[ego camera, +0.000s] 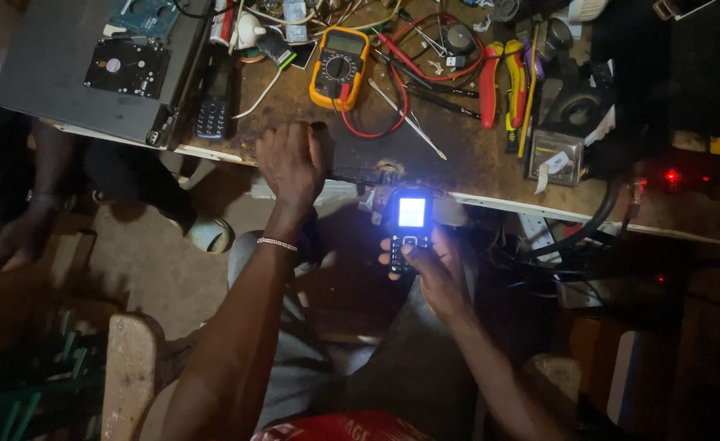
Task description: Disassembling a mobile phone using a screwdriver at a repair bench
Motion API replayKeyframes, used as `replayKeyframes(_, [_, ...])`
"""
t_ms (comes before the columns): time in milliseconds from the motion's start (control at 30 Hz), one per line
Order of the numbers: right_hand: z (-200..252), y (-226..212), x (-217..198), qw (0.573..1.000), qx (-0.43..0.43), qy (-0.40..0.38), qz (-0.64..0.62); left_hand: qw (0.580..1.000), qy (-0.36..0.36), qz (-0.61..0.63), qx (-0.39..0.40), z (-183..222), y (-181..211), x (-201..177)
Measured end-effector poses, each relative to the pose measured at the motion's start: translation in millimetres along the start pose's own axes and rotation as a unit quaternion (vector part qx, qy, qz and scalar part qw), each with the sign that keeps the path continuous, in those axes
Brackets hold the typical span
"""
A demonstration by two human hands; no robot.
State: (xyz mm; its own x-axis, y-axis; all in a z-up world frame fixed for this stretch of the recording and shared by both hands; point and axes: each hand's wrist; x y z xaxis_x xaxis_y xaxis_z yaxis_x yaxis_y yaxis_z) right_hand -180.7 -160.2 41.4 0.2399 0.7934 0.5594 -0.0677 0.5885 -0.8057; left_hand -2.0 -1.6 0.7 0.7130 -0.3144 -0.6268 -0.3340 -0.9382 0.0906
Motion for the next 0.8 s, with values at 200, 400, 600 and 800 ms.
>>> replayKeyframes(200, [-2.9,8.9,-7.4,1.0,-0.018,0.011,0.004,1.0,0.009,-0.002,0.006,-2.1,1.2,-1.5])
replayKeyframes(400, [-6.5,16.0,-11.0,0.995,-0.072,0.059,-0.034,0.99,-0.031,0.135,-0.023,-1.3,25.4,-42.8])
replayKeyframes(600, [-4.0,-19.2,8.8,0.879,-0.246,-0.016,0.409,0.729,-0.358,0.512,-0.279,36.5,103.4,-132.0])
replayKeyframes(800, [8.2,-5.3,7.9,0.907,-0.23,-0.104,0.336,0.607,-0.332,0.572,-0.442,68.2,92.5,-94.6])
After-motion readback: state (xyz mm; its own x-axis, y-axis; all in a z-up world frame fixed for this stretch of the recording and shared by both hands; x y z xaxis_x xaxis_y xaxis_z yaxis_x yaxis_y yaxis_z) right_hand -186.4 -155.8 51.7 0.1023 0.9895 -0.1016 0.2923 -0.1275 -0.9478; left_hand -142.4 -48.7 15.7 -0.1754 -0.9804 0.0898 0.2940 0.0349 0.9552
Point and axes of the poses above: each hand's wrist, its own z-axis away from the middle knuckle, its own x-axis out of the palm, y = z × x, and after that the axes turned 12 degrees about -z, right-handed
